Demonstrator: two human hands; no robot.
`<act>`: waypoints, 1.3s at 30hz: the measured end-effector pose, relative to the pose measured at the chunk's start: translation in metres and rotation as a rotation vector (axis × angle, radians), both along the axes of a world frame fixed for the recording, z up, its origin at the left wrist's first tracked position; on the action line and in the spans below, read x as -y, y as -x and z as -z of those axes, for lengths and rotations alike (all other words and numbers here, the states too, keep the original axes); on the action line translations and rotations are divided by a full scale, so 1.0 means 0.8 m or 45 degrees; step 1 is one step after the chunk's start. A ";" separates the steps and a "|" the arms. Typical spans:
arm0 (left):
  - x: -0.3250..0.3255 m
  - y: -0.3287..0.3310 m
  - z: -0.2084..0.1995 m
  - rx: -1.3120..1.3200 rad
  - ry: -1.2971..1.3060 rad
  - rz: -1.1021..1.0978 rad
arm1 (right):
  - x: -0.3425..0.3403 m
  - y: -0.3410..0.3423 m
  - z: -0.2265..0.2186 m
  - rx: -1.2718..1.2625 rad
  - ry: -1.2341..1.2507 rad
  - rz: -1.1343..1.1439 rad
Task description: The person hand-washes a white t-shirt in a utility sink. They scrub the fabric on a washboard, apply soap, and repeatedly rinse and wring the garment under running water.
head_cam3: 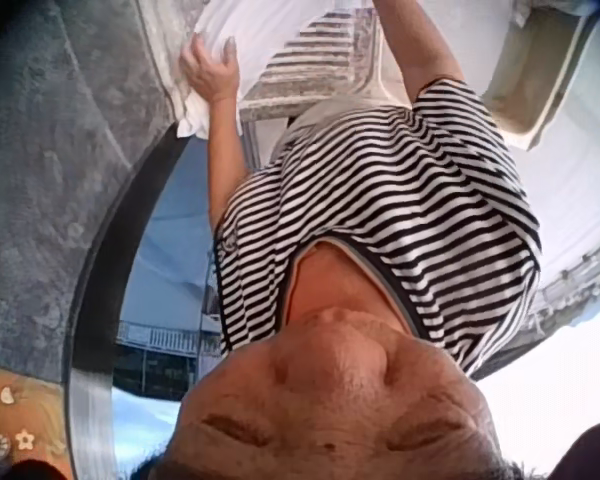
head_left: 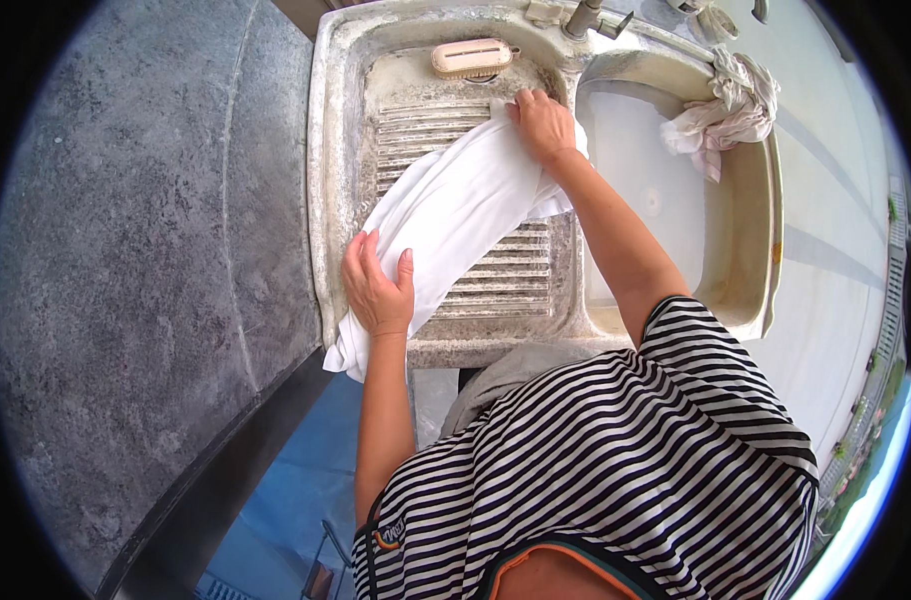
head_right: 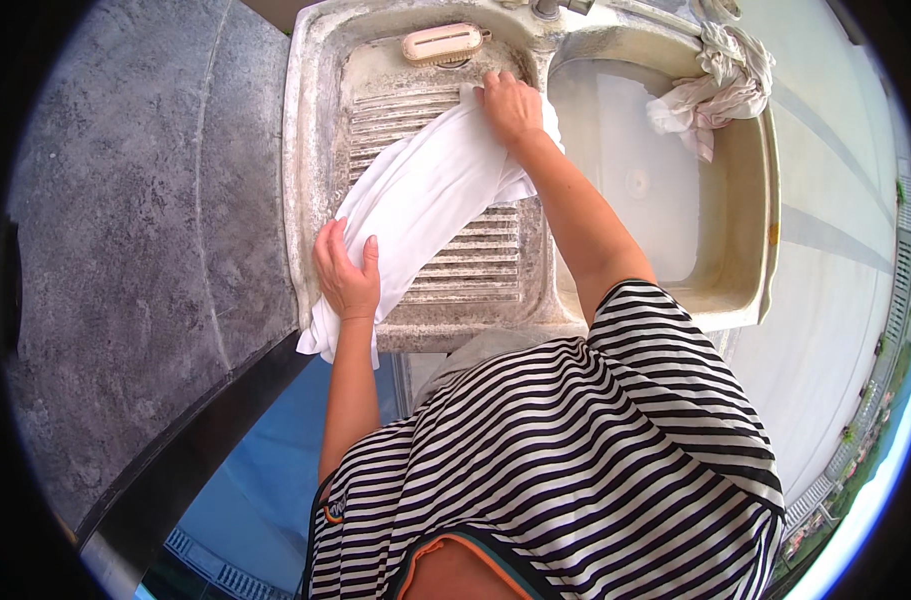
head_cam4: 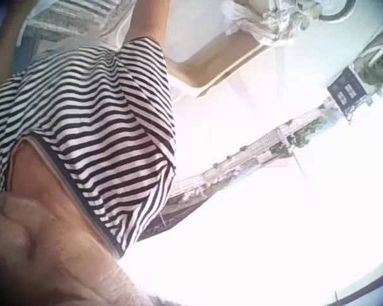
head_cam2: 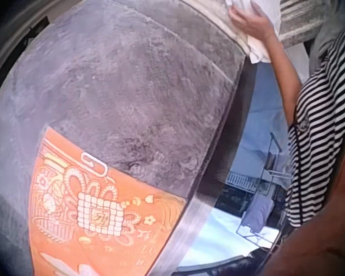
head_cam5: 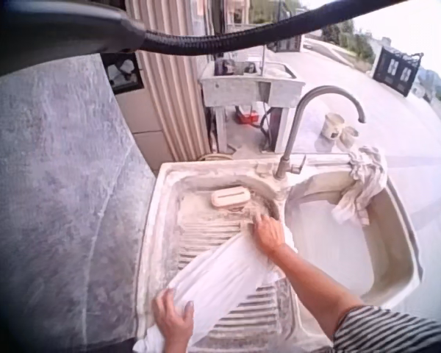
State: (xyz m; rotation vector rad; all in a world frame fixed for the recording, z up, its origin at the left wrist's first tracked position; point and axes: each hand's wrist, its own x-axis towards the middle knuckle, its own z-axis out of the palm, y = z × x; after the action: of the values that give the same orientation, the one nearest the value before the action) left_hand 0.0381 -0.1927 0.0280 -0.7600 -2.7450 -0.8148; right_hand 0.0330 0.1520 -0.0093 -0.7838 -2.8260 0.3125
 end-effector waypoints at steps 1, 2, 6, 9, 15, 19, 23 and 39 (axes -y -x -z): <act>-0.002 -0.001 -0.002 -0.016 0.047 -0.005 | 0.021 -0.018 -0.009 -0.015 -0.050 -0.066; -0.004 -0.001 -0.005 -0.035 0.096 -0.010 | 0.043 -0.037 -0.019 -0.032 -0.098 -0.130; -0.001 0.008 -0.004 0.148 0.345 -0.026 | 0.070 -0.083 -0.042 0.068 0.179 -0.115; -0.011 0.029 -0.030 0.324 0.171 0.012 | 0.044 -0.089 -0.043 -0.081 0.407 -0.085; -0.050 0.035 -0.213 -0.352 -0.245 0.229 | 0.007 -0.065 -0.164 -0.690 0.751 0.189; -0.037 0.015 -0.239 -0.711 -0.142 0.462 | 0.002 -0.084 -0.210 -0.967 0.548 0.053; -0.019 -0.041 -0.176 -0.221 0.184 0.776 | -0.009 -0.126 -0.143 -0.413 0.549 -0.192; -0.040 -0.081 -0.050 0.255 0.162 0.703 | 0.136 -0.082 0.000 -0.248 0.094 -0.645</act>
State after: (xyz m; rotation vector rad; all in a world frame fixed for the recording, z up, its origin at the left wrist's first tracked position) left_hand 0.1031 -0.1608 0.0678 -1.5861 -2.8074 -0.8482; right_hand 0.0983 0.0436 -0.0095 -0.0276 -2.7931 0.5346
